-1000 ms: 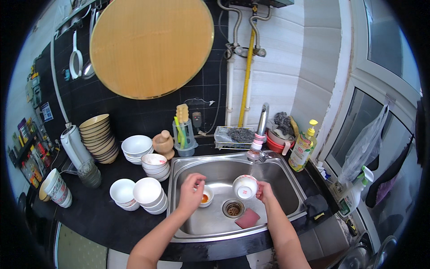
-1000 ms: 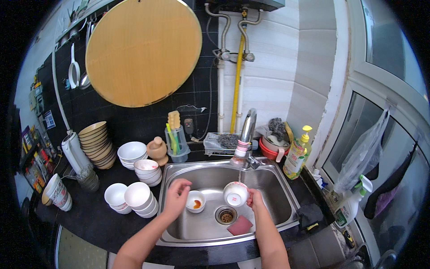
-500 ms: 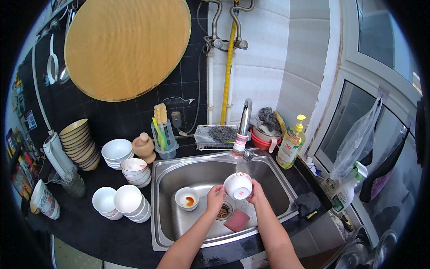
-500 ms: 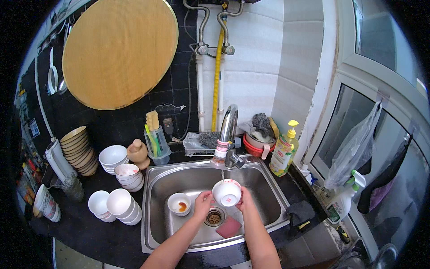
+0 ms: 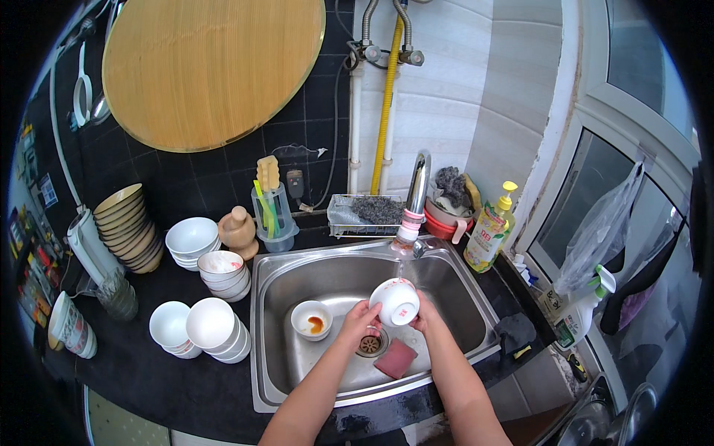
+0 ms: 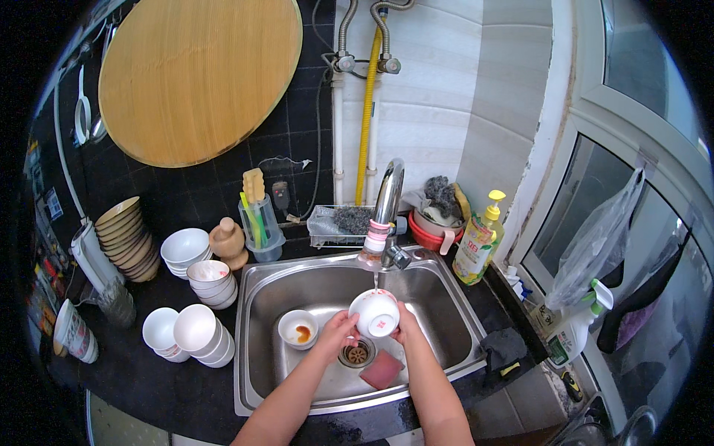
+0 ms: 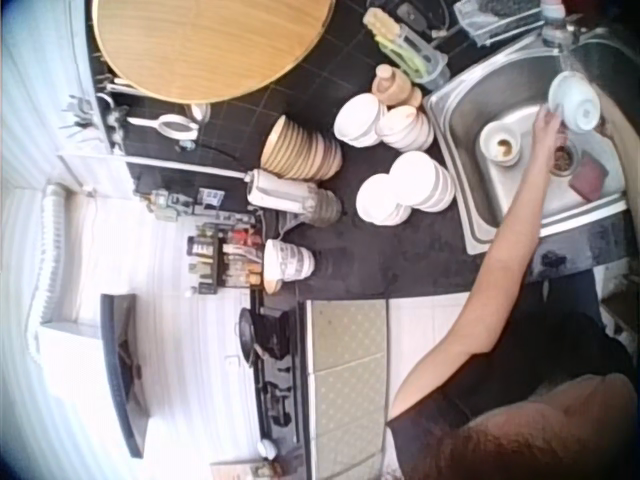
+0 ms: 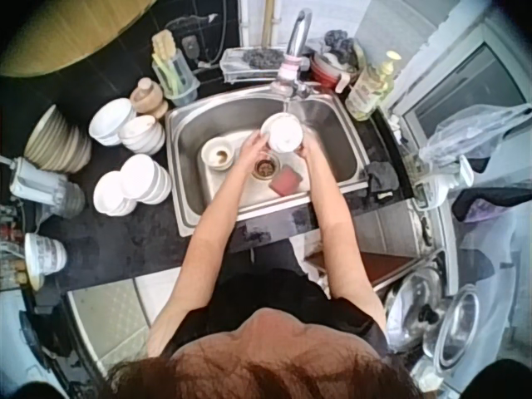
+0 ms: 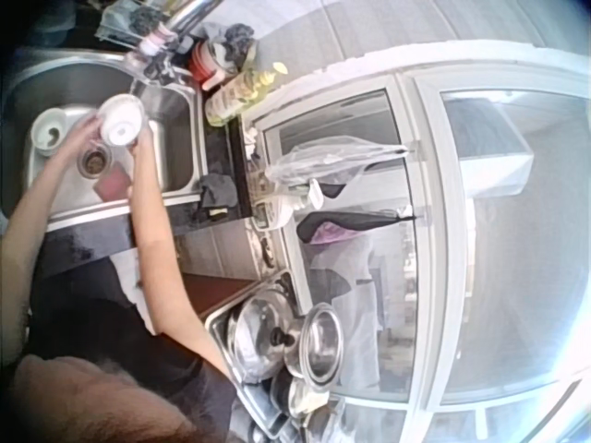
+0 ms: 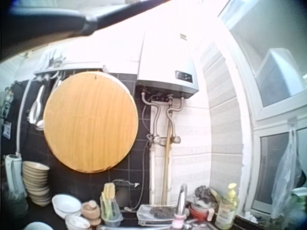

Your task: The person washes several small white bowls and a glass bowl in a kitchen sink using a pink sponge and running water. They rinse each item thoroughly and place the clean bowls in a stack on the countertop to the left of the sink.

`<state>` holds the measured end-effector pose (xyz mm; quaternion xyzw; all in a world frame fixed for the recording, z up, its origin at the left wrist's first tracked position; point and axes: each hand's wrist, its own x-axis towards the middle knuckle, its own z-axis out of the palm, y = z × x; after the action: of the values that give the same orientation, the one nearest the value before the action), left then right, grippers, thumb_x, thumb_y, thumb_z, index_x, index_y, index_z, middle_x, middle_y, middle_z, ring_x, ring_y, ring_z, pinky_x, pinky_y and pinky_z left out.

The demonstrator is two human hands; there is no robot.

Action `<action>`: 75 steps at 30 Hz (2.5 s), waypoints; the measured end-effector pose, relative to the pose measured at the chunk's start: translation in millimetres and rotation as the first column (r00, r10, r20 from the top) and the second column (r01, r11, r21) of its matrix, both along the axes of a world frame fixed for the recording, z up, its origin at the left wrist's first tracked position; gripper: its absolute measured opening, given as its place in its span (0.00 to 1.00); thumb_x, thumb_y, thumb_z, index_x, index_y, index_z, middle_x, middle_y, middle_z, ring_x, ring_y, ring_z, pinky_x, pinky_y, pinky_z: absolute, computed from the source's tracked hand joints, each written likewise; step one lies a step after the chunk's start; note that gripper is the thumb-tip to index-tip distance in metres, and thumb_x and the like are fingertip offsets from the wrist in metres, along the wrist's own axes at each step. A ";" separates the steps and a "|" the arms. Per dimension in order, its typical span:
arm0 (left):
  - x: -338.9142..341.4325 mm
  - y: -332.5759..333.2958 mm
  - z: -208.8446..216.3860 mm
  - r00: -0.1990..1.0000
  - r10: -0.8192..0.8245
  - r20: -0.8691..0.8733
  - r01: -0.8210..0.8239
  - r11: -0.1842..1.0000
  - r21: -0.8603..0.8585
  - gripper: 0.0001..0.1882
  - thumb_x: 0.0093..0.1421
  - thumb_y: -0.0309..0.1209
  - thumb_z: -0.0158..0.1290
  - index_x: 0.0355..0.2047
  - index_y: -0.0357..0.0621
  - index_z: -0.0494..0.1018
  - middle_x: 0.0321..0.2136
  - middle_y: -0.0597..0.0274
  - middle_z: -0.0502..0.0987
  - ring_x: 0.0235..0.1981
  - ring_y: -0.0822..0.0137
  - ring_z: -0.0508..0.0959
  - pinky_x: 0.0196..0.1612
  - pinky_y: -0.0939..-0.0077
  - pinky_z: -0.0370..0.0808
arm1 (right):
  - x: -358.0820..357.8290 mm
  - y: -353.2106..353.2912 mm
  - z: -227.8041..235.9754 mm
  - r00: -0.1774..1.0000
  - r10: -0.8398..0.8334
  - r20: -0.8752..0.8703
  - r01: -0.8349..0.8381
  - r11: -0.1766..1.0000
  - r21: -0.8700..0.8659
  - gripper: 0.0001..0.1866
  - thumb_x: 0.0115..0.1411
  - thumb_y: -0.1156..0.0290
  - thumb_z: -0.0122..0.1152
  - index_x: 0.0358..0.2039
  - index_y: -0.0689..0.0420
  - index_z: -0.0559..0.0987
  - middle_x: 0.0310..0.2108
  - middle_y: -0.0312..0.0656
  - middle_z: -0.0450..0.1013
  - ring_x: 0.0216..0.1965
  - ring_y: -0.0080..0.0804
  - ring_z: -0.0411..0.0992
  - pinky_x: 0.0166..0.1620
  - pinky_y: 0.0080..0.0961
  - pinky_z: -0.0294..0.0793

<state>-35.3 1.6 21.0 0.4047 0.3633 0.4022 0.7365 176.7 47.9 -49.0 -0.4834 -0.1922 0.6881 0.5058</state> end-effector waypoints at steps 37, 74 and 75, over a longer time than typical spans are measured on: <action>-2.2 8.2 -26.5 0.835 0.111 0.538 -0.002 0.980 -0.199 0.25 0.62 0.46 0.33 0.51 0.39 0.55 0.47 0.52 0.63 0.46 0.58 0.68 0.49 0.63 0.69 | -48.7 -29.7 73.5 0.984 0.175 -0.025 -0.158 0.936 0.313 0.22 0.57 0.57 0.49 0.46 0.59 0.66 0.43 0.39 0.68 0.47 0.29 0.65 0.49 0.30 0.65; 7.9 3.8 -19.0 0.918 0.138 0.372 -0.060 0.975 -0.213 0.25 0.59 0.50 0.37 0.44 0.39 0.60 0.35 0.56 0.70 0.24 0.68 0.71 0.36 0.66 0.75 | -49.1 -26.8 65.4 0.970 0.009 0.244 -0.060 0.977 0.203 0.32 0.52 0.46 0.51 0.44 0.63 0.67 0.40 0.44 0.69 0.41 0.31 0.69 0.38 0.29 0.72; 7.2 4.5 -18.2 0.908 0.140 0.395 -0.052 0.973 -0.226 0.27 0.59 0.52 0.34 0.45 0.40 0.60 0.36 0.57 0.70 0.23 0.68 0.71 0.36 0.67 0.75 | -48.5 -26.6 64.3 0.982 -0.001 0.189 -0.042 0.974 0.222 0.28 0.55 0.49 0.49 0.44 0.62 0.68 0.41 0.44 0.69 0.41 0.30 0.69 0.40 0.29 0.72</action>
<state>-28.1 6.1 2.8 0.2129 0.2613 0.4732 0.8139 128.2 21.3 15.3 -0.4835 -0.3208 0.6185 0.5298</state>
